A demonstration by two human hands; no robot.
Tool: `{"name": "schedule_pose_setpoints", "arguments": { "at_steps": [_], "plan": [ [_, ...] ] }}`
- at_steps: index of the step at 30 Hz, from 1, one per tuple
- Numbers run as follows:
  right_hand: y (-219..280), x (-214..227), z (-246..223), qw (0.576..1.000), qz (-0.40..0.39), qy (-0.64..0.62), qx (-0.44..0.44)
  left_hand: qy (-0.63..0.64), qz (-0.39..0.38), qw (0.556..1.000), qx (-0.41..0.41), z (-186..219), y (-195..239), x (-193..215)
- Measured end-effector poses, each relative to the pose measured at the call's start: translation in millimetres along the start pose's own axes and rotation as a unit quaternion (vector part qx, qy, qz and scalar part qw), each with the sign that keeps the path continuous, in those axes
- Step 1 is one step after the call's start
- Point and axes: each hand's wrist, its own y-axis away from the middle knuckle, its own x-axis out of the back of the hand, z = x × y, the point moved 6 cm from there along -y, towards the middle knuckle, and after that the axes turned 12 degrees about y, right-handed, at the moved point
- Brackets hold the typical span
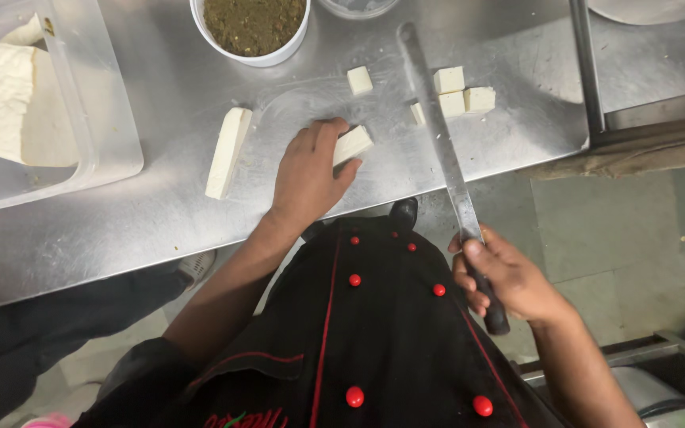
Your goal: The person cuts a block of tofu into cubes using a knife on a stainless steel countertop. The person then scoops a green paste into the center of each tofu cube.
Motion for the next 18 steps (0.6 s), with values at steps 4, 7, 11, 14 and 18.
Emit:
{"name": "schedule_pose_setpoints", "arguments": {
  "at_steps": [4, 7, 11, 14, 18],
  "plan": [
    [-10.8, -8.3, 6.6, 0.964, -0.074, -0.248, -0.062, 0.001, -0.006, 1.0, 0.011, 2.2, -0.4, 3.2],
    [-10.1, -13.8, -4.8, 0.939, -0.145, -0.309, 0.031, -0.001, 0.008, 1.0, -0.007, 3.7, -0.9, 10.4],
    [-0.9, -22.4, -13.7, 0.917, -0.204, -0.34, 0.049, 0.017, 0.019, 1.0, 0.003, 4.3, 1.4, 15.0],
    [3.0, -29.6, -22.8, 0.93, -0.186, -0.311, 0.068, 0.146, 0.051, 0.984, 0.084, 0.1, -3.3, 16.1],
    [8.1, -41.5, -27.8, 0.97, -0.142, -0.183, 0.069, 0.64, 0.072, 0.71, 0.285, -23.9, -23.7, -4.0]
  ]
}}
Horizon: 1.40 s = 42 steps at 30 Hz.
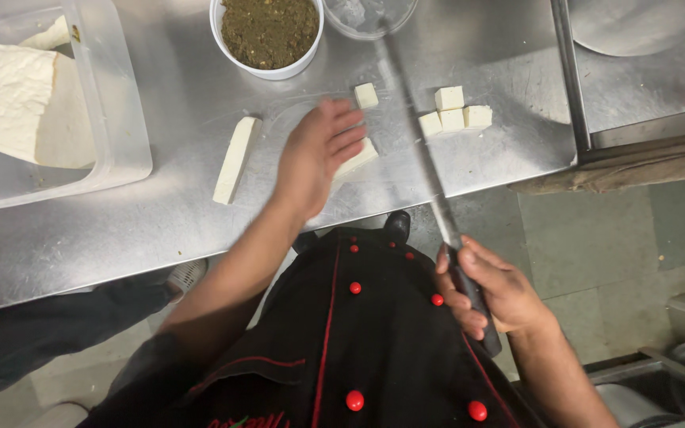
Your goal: The person cuts a block of tofu into cubes using a knife on a stainless steel countertop. The person then scoops a green paste into the center of each tofu cube.
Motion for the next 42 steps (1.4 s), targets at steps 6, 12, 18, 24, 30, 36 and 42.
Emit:
{"name": "schedule_pose_setpoints", "arguments": {
  "at_steps": [6, 12, 18, 24, 30, 36, 42],
  "plan": [
    [-13.2, 5.0, 2.8, 0.98, 0.119, 0.144, -0.064, 0.234, -0.042, 0.964, 0.123, 1.4, -41.8, -6.0],
    [-9.9, 4.2, 5.6, 0.991, 0.104, 0.066, -0.057, 0.169, -0.053, 0.978, 0.113, -6.8, -51.7, -2.5],
    [-10.8, 9.7, 7.5, 0.995, 0.078, 0.034, -0.05, 0.076, -0.014, 0.994, 0.072, -7.6, -58.7, 4.0],
    [-12.2, 16.5, 6.8, 0.999, -0.017, -0.043, -0.028, 0.101, -0.028, 0.992, 0.068, 1.3, -62.9, 1.3],
    [-14.8, 15.6, 2.2, 0.988, -0.107, -0.11, 0.003, 0.088, -0.053, 0.994, 0.046, 5.3, -68.1, -1.5],
    [-16.8, 21.6, -9.7, 0.996, 0.071, 0.06, 0.019, -0.425, -0.043, 0.888, -0.17, 25.9, -77.8, 0.8],
    [0.3, 19.2, -29.4, 0.765, 0.34, 0.548, 0.009, -0.581, -0.058, 0.753, -0.304, 38.2, -19.0, -6.0]
  ]
}}
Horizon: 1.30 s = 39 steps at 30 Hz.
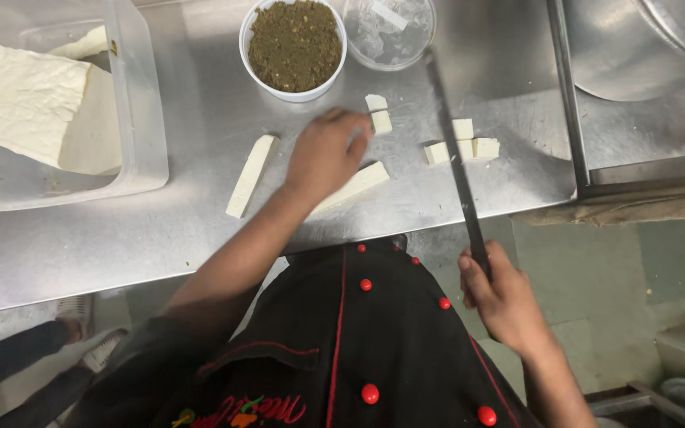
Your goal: The person cuts a block of tofu into cubes using a knife on a stainless steel countertop. The person then scoops a green paste into the center of each tofu cube.
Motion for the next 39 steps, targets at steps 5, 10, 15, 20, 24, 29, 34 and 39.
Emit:
{"name": "schedule_pose_setpoints", "arguments": {
  "at_steps": [5, 10, 15, 20, 24, 29, 34, 39],
  "plan": [
    [20.5, -13.1, 2.9, 0.961, 0.062, 0.268, 0.018, -0.034, -0.072, 0.997, 0.023, 19.1, 44.7, -4.6],
    [29.3, -27.9, 3.4, 0.962, 0.049, 0.269, 0.027, -0.045, -0.058, 0.997, 0.0, 21.9, 52.6, -7.9],
    [32.7, -40.5, 1.9, 0.955, 0.021, 0.292, 0.04, -0.045, -0.059, 0.997, 0.005, 11.3, 56.8, -11.8],
    [36.2, -46.0, -0.6, 0.954, 0.018, 0.296, 0.036, -0.047, -0.054, 0.997, -0.007, 10.8, 59.0, -11.0],
    [40.0, -50.7, -1.9, 0.957, 0.015, 0.289, 0.034, -0.043, -0.053, 0.998, -0.007, 11.3, 59.3, -9.5],
    [40.2, -52.9, -2.3, 0.956, 0.008, 0.293, 0.031, -0.04, -0.051, 0.998, -0.016, 12.0, 59.2, -9.8],
    [41.6, -55.2, -8.2, 0.957, 0.015, 0.288, 0.042, -0.041, -0.061, 0.997, -0.01, 8.9, 58.7, -10.4],
    [42.5, -55.8, -10.8, 0.956, 0.004, 0.292, 0.029, -0.037, -0.059, 0.997, -0.012, 9.8, 59.0, -9.5]
  ]
}}
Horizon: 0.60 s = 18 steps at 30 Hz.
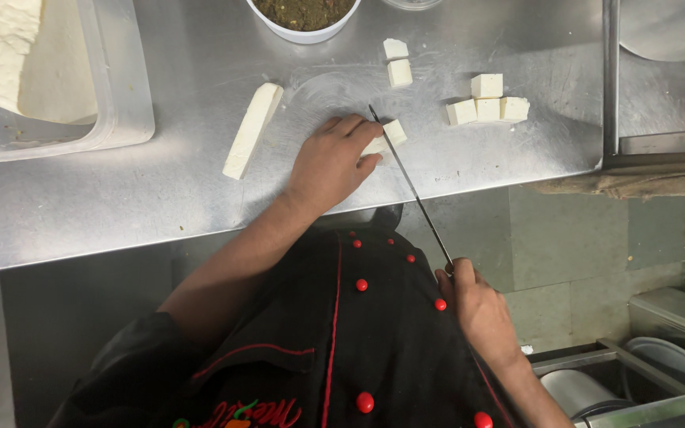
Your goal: The person cuts a block of tofu into cubes using a knife on a stainless steel countertop. The person then scoops a green paste into the center of each tofu cube.
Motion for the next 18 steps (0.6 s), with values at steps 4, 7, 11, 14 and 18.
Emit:
{"name": "schedule_pose_setpoints", "arguments": {
  "at_steps": [4, 7, 11, 14, 18],
  "plan": [
    [-1.1, 2.8, -3.7, 1.0, 0.014, -0.016, 0.017, 0.036, 0.016, 0.999, -0.017, 0.2, -1.0, 4.5],
    [-1.5, 0.1, -3.4, 1.0, -0.008, 0.001, 0.002, 0.148, 0.015, 0.984, 0.094, -18.5, -8.9, 3.8],
    [-1.9, -1.2, -5.4, 1.0, -0.004, 0.002, 0.003, 0.169, 0.042, 0.962, 0.212, -47.2, -23.4, 5.9],
    [-3.3, -2.6, -4.9, 1.0, -0.005, 0.007, 0.006, 0.167, 0.035, 0.954, 0.246, -59.9, -31.5, 4.7],
    [-4.2, -4.5, -2.7, 1.0, -0.011, 0.004, 0.0, 0.167, 0.023, 0.953, 0.25, -63.2, -35.2, 3.1]
  ]
}}
